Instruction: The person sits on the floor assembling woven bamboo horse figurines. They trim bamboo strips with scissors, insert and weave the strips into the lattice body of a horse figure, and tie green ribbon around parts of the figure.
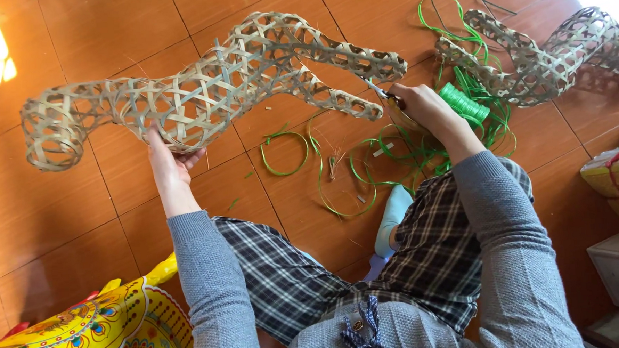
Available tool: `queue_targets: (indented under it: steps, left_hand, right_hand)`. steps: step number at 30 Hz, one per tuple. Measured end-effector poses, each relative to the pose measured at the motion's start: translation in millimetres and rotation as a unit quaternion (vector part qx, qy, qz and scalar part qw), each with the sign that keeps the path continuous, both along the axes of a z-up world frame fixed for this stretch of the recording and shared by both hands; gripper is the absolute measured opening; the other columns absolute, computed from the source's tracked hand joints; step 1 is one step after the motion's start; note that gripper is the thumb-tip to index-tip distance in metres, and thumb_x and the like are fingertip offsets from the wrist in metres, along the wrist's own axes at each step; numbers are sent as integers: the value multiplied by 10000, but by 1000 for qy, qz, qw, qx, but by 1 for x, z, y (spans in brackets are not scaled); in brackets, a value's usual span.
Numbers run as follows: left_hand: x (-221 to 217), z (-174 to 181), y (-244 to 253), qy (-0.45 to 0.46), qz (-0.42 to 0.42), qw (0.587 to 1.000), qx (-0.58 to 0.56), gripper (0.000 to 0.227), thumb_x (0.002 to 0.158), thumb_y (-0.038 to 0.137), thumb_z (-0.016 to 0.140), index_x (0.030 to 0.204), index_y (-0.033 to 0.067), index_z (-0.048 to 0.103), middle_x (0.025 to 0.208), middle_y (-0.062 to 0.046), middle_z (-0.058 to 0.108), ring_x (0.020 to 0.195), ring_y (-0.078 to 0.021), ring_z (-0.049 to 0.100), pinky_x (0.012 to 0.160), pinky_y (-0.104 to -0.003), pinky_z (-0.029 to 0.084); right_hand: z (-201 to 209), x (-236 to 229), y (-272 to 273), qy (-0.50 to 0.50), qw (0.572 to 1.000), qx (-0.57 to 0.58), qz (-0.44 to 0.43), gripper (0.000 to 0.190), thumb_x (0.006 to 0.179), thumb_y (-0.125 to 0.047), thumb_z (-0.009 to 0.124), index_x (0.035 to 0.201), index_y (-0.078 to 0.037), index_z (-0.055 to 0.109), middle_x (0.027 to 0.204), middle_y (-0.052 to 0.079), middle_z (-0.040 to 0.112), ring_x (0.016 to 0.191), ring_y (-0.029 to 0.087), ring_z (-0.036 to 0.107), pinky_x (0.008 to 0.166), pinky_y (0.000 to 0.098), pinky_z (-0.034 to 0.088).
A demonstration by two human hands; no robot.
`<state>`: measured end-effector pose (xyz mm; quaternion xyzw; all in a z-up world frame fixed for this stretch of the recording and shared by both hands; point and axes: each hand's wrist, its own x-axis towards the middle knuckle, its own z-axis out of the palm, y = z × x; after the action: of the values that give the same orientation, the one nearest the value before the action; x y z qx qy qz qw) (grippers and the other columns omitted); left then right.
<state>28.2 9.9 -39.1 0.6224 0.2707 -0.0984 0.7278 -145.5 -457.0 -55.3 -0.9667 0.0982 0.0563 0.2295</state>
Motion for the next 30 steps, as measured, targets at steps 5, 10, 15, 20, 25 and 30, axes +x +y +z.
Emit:
queue_targets:
  steps: [5, 10, 15, 20, 25, 30]
  left_hand:
    - [-7, 16, -7, -10, 17, 1000, 13, 734, 722, 699, 681, 1190, 167, 491, 965, -214, 640, 711, -387, 750, 637, -435, 701]
    - [-14, 21, -12, -45, 10, 998, 46, 771, 770, 664, 678, 1297, 147, 454, 1075, -184, 586, 715, -411, 740, 633, -428, 704]
    - [-14, 15, -7, -72, 10, 994, 83, 678, 833, 605, 660, 1332, 193, 460, 1082, -145, 558, 646, -400, 740, 572, -399, 718]
    - [-21, 22, -9, -92, 8, 991, 96, 723, 853, 588, 655, 1365, 130, 429, 1121, -146, 519, 692, -407, 736, 587, -400, 718]
    - [-24, 21, -8, -111, -1, 990, 93, 754, 851, 602, 661, 1366, 111, 411, 1129, -162, 485, 705, -426, 730, 602, -399, 720]
    - [-25, 23, -10, -108, 11, 991, 80, 774, 826, 613, 691, 1310, 74, 419, 1125, -148, 467, 775, -410, 719, 666, -439, 716]
  right_hand:
    - [-1, -1, -2, 49, 999, 7, 14, 180, 921, -257, 524, 1068, -153, 531, 885, 300, 647, 906, 508, 638, 813, 592, 512]
    - [12, -6, 4, 100, 995, -12, 24, 238, 919, -309, 518, 1089, -145, 546, 879, 315, 663, 917, 506, 651, 846, 579, 512]
    - [10, -2, 7, 115, 993, 4, 12, 295, 898, -339, 515, 1139, -186, 592, 887, 306, 671, 924, 494, 653, 841, 550, 519]
    - [-13, -2, -5, 95, 995, -11, 24, 265, 916, -305, 508, 1131, -180, 602, 861, 315, 661, 877, 504, 657, 818, 554, 530]
    - [-22, -2, -3, 95, 995, -3, 27, 299, 915, -331, 493, 1165, -200, 592, 883, 323, 656, 889, 508, 649, 832, 550, 530]
    - [-71, 8, -21, 94, 995, -2, 30, 249, 900, -293, 496, 1092, -164, 589, 874, 309, 654, 858, 492, 663, 783, 522, 549]
